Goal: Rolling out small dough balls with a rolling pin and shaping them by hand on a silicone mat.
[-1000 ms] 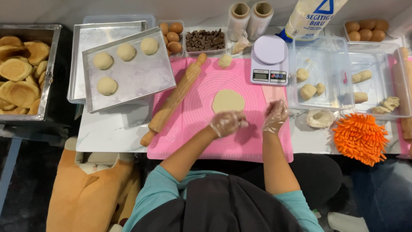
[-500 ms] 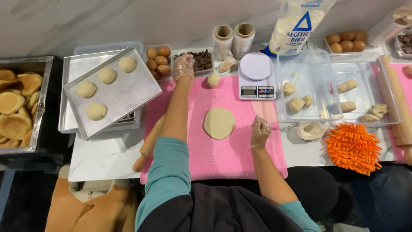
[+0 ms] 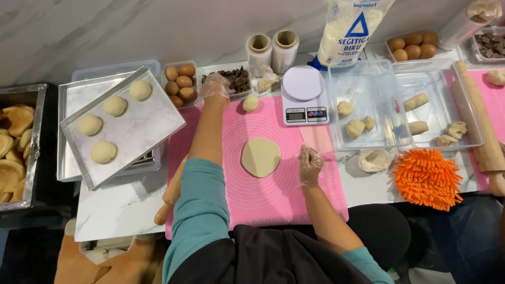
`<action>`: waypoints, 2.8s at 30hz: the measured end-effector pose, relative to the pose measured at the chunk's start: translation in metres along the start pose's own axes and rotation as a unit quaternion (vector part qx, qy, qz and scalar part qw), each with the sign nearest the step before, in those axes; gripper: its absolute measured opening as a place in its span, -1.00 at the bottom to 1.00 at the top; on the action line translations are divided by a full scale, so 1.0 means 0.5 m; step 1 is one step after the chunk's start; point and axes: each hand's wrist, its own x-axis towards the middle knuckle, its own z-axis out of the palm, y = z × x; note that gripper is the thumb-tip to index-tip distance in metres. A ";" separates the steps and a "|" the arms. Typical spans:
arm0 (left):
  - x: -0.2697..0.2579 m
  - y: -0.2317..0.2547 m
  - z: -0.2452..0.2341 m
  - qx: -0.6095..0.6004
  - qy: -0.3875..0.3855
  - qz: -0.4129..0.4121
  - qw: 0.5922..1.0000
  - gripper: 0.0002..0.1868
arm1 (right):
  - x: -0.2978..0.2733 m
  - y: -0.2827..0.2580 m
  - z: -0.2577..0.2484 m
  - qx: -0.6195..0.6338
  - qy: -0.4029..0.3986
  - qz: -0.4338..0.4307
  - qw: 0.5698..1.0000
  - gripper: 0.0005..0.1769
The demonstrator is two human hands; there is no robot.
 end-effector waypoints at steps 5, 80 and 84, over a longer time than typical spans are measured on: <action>-0.071 0.063 -0.068 0.256 -0.023 0.175 0.950 -0.88 | 0.000 -0.004 0.001 -0.008 -0.006 -0.005 1.000 -0.52; -0.444 -0.080 0.046 0.142 -0.217 0.076 0.963 -0.60 | 0.046 -0.139 0.090 -0.409 -0.370 0.122 0.825 -0.64; -0.410 -0.120 0.075 0.088 -0.230 0.068 0.967 -0.67 | 0.035 -0.189 0.088 -0.226 -0.325 0.166 0.903 -0.69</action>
